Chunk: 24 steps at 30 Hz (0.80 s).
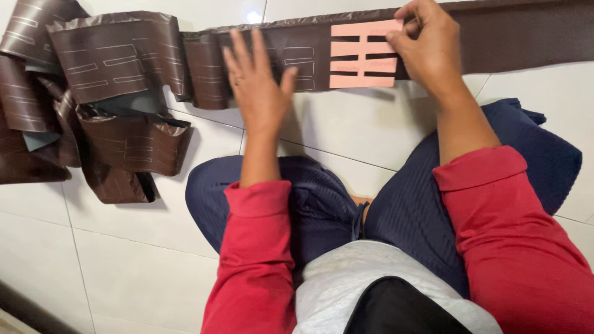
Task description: The person sits on the floor and uses a pink stencil and a pencil to mark a long piece of brown fabric. They repeatedly position the stencil, trace its outline, and move it along the fabric to create a series of identical marks.
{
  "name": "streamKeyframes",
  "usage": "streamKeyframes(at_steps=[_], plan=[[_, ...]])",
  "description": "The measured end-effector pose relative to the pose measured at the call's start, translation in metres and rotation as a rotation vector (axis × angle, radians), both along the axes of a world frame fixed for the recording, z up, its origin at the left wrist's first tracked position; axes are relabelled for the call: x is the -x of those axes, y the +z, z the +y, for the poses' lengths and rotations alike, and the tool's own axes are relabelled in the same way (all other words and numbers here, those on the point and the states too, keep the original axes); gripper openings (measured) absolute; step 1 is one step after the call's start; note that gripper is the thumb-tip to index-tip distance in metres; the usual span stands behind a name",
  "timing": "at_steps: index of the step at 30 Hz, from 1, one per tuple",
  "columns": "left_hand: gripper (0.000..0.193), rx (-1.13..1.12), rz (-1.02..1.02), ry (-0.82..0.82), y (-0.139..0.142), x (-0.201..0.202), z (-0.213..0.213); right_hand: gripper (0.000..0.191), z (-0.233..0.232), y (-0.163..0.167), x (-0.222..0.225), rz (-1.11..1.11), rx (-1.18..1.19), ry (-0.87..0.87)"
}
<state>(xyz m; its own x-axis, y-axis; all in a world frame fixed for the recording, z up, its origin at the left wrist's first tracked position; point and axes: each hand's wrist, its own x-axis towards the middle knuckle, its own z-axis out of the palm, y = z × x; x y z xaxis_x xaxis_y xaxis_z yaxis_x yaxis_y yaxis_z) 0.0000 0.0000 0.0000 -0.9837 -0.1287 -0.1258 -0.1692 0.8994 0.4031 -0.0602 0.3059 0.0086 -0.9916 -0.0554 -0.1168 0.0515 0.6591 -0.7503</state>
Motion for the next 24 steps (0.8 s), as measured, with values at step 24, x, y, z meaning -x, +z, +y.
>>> streamKeyframes(at_steps=[24], plan=[[0.140, -0.024, -0.181, -0.153, 0.011, 0.049, 0.116, 0.024, 0.064, 0.024, 0.006, 0.161, -0.056, 0.042]])
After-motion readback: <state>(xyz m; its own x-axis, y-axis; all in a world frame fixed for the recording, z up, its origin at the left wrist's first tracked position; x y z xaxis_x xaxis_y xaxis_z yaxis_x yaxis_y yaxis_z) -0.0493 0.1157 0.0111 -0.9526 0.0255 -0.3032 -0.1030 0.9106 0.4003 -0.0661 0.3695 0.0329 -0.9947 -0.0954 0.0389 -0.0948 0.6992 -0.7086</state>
